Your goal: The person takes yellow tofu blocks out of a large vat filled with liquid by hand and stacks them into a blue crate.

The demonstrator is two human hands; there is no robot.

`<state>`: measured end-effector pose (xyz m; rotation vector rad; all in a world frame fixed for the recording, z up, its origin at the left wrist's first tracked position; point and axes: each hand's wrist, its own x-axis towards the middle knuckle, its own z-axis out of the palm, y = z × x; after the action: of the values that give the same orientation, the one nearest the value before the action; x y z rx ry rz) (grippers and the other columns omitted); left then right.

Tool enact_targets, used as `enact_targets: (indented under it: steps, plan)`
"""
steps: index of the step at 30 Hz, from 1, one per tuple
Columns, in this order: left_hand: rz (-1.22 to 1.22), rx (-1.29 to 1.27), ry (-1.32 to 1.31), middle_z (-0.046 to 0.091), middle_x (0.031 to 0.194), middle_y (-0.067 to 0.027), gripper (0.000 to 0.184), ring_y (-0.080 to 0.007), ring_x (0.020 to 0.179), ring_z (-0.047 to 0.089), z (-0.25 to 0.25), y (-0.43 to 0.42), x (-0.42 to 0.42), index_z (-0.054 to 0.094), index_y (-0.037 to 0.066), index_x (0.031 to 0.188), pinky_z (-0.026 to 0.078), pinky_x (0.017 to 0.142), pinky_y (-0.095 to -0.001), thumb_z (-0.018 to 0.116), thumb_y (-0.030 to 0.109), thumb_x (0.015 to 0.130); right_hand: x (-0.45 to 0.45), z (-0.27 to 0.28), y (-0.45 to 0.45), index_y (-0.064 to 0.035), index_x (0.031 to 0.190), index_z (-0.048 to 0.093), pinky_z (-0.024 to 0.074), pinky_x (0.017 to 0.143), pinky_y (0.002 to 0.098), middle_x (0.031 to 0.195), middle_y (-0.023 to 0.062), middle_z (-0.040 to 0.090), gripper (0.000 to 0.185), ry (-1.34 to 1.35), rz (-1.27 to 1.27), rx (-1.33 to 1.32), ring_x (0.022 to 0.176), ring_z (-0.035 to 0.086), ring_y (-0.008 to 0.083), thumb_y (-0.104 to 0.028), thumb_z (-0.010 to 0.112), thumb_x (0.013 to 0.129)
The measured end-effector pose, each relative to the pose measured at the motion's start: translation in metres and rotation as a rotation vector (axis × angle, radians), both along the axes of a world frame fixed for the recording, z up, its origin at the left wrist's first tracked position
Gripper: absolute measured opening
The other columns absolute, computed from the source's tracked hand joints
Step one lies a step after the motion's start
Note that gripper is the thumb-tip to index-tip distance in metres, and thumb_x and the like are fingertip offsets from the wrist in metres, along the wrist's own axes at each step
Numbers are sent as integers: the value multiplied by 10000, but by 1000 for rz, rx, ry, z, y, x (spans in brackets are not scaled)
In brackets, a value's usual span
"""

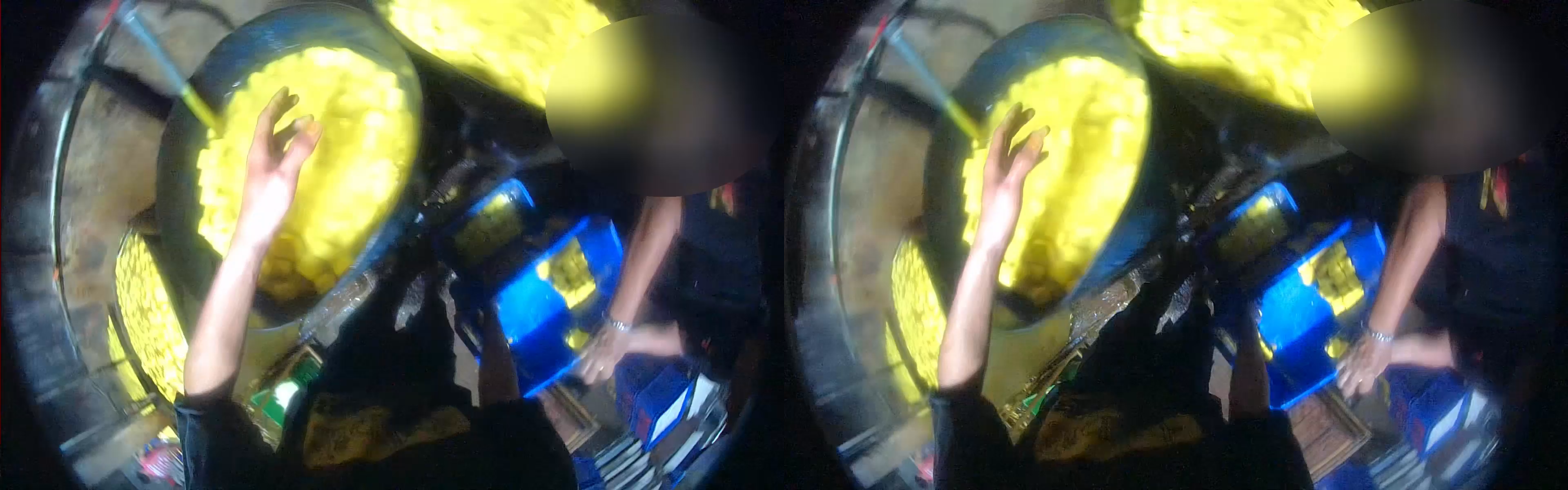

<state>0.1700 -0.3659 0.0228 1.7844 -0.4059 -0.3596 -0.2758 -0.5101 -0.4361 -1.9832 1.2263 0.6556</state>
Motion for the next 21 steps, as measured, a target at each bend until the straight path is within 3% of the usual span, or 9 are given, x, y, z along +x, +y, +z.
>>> enact_targets:
  steps: [2, 3, 6, 7, 9, 12, 16, 19, 21]
  plan:
    - [-8, 177, -152, 501, 1295, -140, 526, -245, 1127, 528, -3, 27, 37, 416, 32, 1326, 440, 950, -345, 618, 163, 858, 10, 61, -33, -18, 987, 622, 490, 787, 351, 967, 189, 633, 270, 54, -82, 113, 892, 607, 276, -217, 602, 805]
    - [-143, 169, -121, 536, 1193, -156, 600, -223, 1090, 554, -15, 51, 51, 426, 0, 1280, 454, 938, -374, 601, 400, 869, 22, 97, -50, -15, 981, 622, 489, 796, 343, 969, 188, 633, 261, 46, -233, 155, 899, 606, 273, -208, 600, 806]
    - [-265, 572, -22, 618, 962, -104, 254, -211, 911, 611, -65, 81, 56, 564, 30, 1057, 500, 818, -343, 624, 127, 830, 116, 247, -66, -7, 955, 622, 490, 798, 305, 977, 181, 635, 203, -673, -565, -75, 885, 610, 238, -144, 609, 807]
    - [-317, 668, 70, 625, 934, -106, 215, -216, 879, 613, -85, 86, 51, 587, 52, 1024, 502, 830, -341, 635, 122, 827, 150, 280, -65, -4, 943, 622, 493, 781, 282, 984, 173, 639, 167, -1130, -414, -257, 857, 617, 209, -98, 622, 804]
    - [-341, 755, 207, 579, 1101, -140, 372, -242, 1027, 567, -82, 75, 22, 569, 56, 1123, 453, 949, -372, 687, 199, 800, 261, 424, -26, -24, 943, 635, 487, 757, 263, 947, 141, 647, 165, -1171, -233, -176, 819, 617, 179, -17, 650, 778]
    - [-568, 567, -676, 534, 1152, -181, 435, -333, 1057, 512, -220, 99, -5, 562, 40, 1132, 405, 924, -433, 665, 244, 761, 372, 485, 16, -65, 1073, 612, 483, 767, 309, 945, 123, 637, 301, -991, 427, -159, 870, 615, 257, -71, 676, 778]
    - [-539, 303, -202, 560, 1062, -205, 369, -353, 1013, 526, -231, 99, 2, 594, 38, 1083, 399, 925, -457, 638, 231, 772, 491, 391, 30, -115, 1194, 577, 423, 953, 389, 1185, 151, 577, 414, -684, 1055, -268, 1063, 560, 310, -132, 620, 783]
    - [-780, 884, -319, 611, 927, -182, 349, -335, 904, 580, -209, 93, 24, 619, 57, 1045, 451, 848, -449, 666, 243, 753, 525, 327, 27, -125, 1212, 571, 411, 967, 388, 1207, 156, 567, 432, -470, 1292, -386, 1032, 572, 319, -128, 621, 783]
    - [-558, 560, -504, 643, 831, -149, 337, -308, 793, 618, -197, 105, 38, 632, 75, 1030, 498, 735, -418, 703, 212, 731, 534, 317, 33, -130, 1222, 565, 415, 968, 385, 1209, 147, 568, 445, -351, 1311, -433, 1029, 580, 298, -124, 627, 781]
